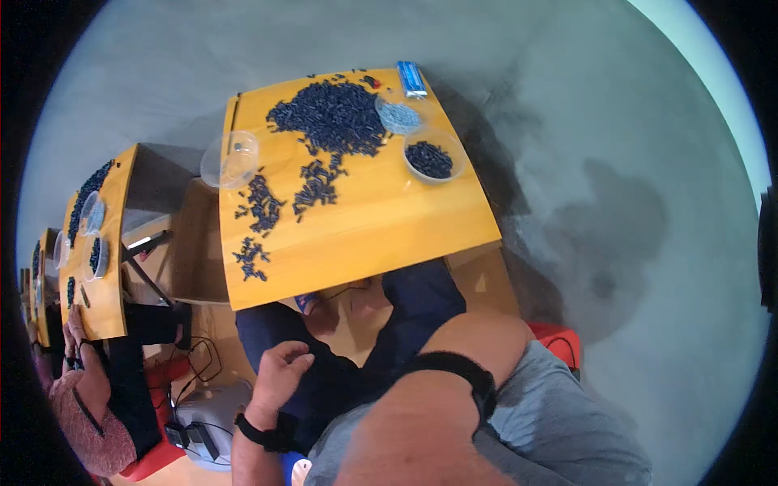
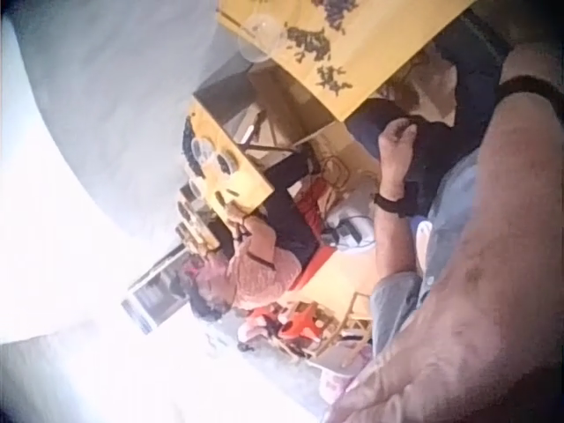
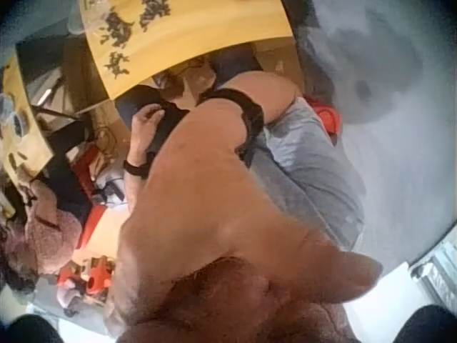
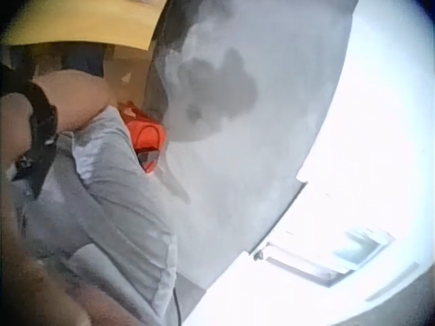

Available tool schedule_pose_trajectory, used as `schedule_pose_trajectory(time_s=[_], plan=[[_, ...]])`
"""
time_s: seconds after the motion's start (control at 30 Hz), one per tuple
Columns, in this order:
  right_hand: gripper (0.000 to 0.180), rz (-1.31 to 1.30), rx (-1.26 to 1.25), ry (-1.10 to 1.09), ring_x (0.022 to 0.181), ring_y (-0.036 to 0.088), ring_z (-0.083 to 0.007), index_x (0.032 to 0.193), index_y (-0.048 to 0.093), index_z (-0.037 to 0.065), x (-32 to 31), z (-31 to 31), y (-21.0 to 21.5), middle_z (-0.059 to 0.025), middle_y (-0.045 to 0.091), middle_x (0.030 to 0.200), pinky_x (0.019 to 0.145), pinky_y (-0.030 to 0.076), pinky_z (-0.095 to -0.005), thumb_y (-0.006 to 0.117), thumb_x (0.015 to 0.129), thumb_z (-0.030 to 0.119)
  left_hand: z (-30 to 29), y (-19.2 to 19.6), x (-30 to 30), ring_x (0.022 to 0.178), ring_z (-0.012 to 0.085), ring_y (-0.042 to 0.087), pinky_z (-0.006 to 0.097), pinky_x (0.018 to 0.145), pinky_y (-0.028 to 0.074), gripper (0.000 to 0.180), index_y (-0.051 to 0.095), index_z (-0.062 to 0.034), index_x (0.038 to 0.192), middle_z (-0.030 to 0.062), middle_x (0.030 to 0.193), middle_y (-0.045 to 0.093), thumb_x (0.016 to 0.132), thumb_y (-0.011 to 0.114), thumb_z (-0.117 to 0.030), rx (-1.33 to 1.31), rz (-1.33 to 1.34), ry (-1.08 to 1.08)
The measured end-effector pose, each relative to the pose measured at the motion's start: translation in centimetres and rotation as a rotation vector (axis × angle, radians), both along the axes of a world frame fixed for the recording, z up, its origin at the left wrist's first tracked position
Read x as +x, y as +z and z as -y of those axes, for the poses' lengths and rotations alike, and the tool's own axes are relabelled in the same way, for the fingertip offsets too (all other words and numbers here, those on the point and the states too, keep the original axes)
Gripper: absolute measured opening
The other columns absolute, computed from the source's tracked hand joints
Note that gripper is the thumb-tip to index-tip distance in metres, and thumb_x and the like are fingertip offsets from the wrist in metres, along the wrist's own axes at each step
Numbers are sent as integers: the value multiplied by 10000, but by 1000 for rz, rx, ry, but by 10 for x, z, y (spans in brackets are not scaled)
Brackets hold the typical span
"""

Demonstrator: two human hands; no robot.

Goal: Assembling small blue plastic components with white inserts by hand.

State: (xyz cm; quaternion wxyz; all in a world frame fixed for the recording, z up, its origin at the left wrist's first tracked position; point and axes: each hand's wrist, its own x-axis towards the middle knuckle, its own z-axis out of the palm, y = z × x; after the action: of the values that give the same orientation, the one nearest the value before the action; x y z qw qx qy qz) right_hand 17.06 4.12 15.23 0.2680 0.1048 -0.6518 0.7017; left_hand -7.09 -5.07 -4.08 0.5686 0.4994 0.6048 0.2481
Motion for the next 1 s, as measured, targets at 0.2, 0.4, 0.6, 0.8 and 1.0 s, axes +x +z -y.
schedule_pose_trajectory(time_s=[0.2, 0.4, 0.6, 0.8, 1.0], plan=[[677, -80, -57, 97, 964, 609, -210, 1172, 532, -44, -25, 6, -17, -143, 591, 1146, 829, 482, -345, 553, 848, 551, -8, 3, 1, 803, 118, 600, 259, 731, 484, 216, 638, 53, 989, 92, 848, 668, 830, 655, -92, 92, -70, -55], [659, -157, -98, 177, 963, 610, -211, 1166, 534, -42, -50, 13, -27, -146, 592, 1145, 827, 484, -345, 554, 852, 536, -9, -9, 4, 765, 147, 625, 277, 693, 497, 226, 649, 51, 961, 119, 821, 679, 801, 679, -105, 72, -64, -11], [640, -66, -17, 81, 961, 611, -213, 1160, 537, -41, -10, 1, -7, -149, 593, 1145, 825, 485, -344, 556, 856, 522, -2, -2, -3, 758, 129, 603, 267, 691, 486, 211, 642, 59, 963, 96, 820, 667, 810, 666, -85, 73, -59, -11], [622, 19, 116, 48, 960, 613, -214, 1154, 539, -39, 14, -21, 24, -151, 594, 1144, 824, 486, -344, 558, 859, 507, 1, -11, 1, 720, 123, 598, 264, 663, 484, 200, 653, 54, 931, 92, 779, 662, 788, 687, -81, 72, -42, 4], [603, 93, 73, -8, 959, 614, -215, 1149, 542, -38, 38, -12, 22, -154, 595, 1143, 822, 488, -344, 559, 863, 493, -8, 5, 4, 740, 142, 605, 272, 676, 486, 229, 647, 69, 958, 93, 814, 664, 783, 679, -76, 12, -79, -5]])
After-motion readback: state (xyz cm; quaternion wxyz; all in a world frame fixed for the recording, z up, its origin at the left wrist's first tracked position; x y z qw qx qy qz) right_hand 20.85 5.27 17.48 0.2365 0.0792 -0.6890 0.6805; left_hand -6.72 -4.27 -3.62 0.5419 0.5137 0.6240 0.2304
